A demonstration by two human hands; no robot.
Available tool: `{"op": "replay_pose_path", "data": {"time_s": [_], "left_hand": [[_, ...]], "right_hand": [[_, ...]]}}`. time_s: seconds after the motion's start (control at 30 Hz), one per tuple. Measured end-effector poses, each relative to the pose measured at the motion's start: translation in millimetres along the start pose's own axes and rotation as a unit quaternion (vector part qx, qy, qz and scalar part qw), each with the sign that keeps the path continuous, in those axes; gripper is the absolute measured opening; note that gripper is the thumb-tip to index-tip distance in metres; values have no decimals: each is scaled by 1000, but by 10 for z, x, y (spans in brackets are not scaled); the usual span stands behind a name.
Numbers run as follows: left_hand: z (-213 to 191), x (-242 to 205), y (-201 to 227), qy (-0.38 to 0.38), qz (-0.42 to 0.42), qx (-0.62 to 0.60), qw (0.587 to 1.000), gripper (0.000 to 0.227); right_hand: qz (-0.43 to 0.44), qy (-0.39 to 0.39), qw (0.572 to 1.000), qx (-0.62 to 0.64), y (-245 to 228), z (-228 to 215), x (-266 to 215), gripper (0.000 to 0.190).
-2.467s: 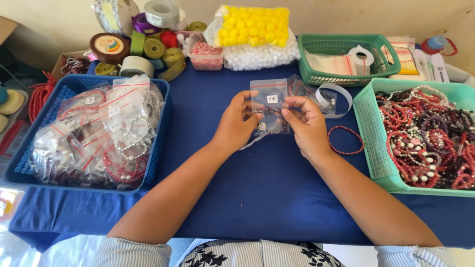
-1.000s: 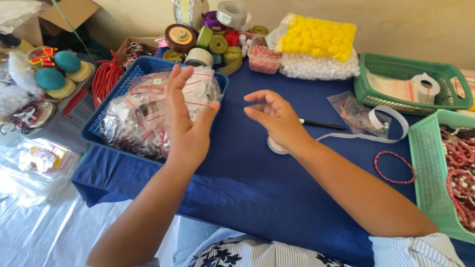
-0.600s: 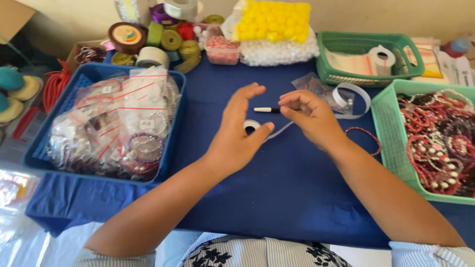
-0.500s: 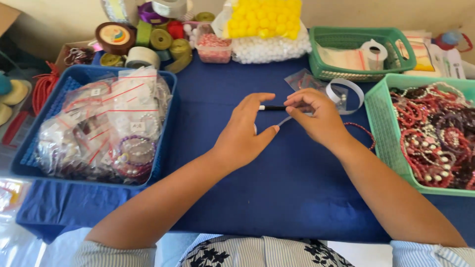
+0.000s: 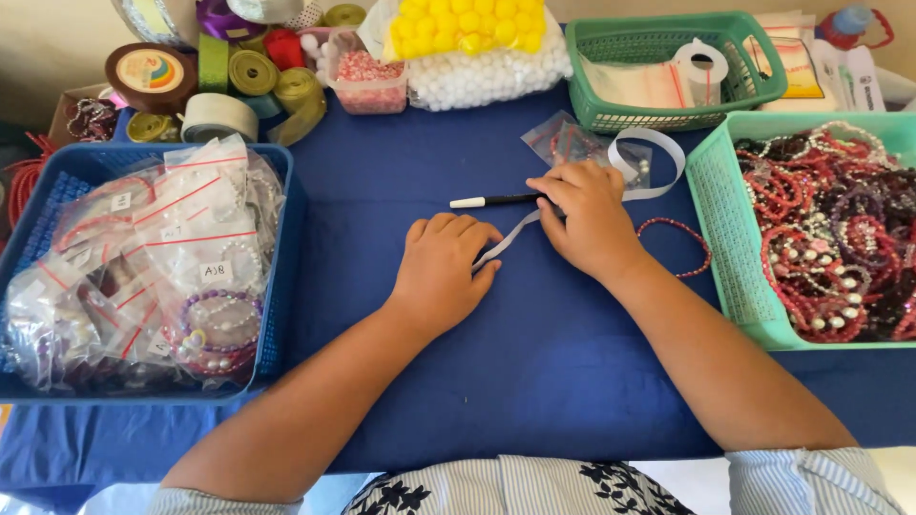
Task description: The person writes labels on white tape using a black marker and attaches the labels to small plastic bags containing beaded bracelets.
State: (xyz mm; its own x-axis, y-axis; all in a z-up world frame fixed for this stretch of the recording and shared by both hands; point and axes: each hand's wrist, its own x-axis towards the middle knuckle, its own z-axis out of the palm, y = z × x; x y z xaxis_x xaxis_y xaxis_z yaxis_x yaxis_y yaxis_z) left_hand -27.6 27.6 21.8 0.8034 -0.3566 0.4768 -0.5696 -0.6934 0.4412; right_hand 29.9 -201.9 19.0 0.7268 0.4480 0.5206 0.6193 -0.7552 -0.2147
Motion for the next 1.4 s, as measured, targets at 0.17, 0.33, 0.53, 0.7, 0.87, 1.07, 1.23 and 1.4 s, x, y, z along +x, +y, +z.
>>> {"op": "replay_pose_path", "data": {"time_s": [0.17,0.33,0.53,0.7,0.87,1.07,1.23,1.4], "left_hand": [[88,-33,-33,19,11,5,1000,12],[124,-42,-32,14,9,15,1000,9],[117,-27,-28,10,-11,-3,1000,9],[130,-25,-34,24,-24,-14,999,7],[134,-17,-47,17,-30,-16,999,7],[151,-13,-54,22,-23,-5,999,7],[127,-5,-48,13,-28,-18,999,8],[120,0,-64,14,-42,-17,999,8]], "right_hand": [[21,-26,999,12,1,-26,7,34],[43,-45,998,12,29,43,8,28],[31,-41,998,-25,-88,-52,49,15],[-1,113,991,78,-127,-147,50,16],[89,144,920,354,-68,-25,-77,14],[32,40,948,315,-244,-130,-8,15],[-60,-51,981,178,-294,-84,-35,26],[5,-73,979,191,-198,-55,-77,22]]}}
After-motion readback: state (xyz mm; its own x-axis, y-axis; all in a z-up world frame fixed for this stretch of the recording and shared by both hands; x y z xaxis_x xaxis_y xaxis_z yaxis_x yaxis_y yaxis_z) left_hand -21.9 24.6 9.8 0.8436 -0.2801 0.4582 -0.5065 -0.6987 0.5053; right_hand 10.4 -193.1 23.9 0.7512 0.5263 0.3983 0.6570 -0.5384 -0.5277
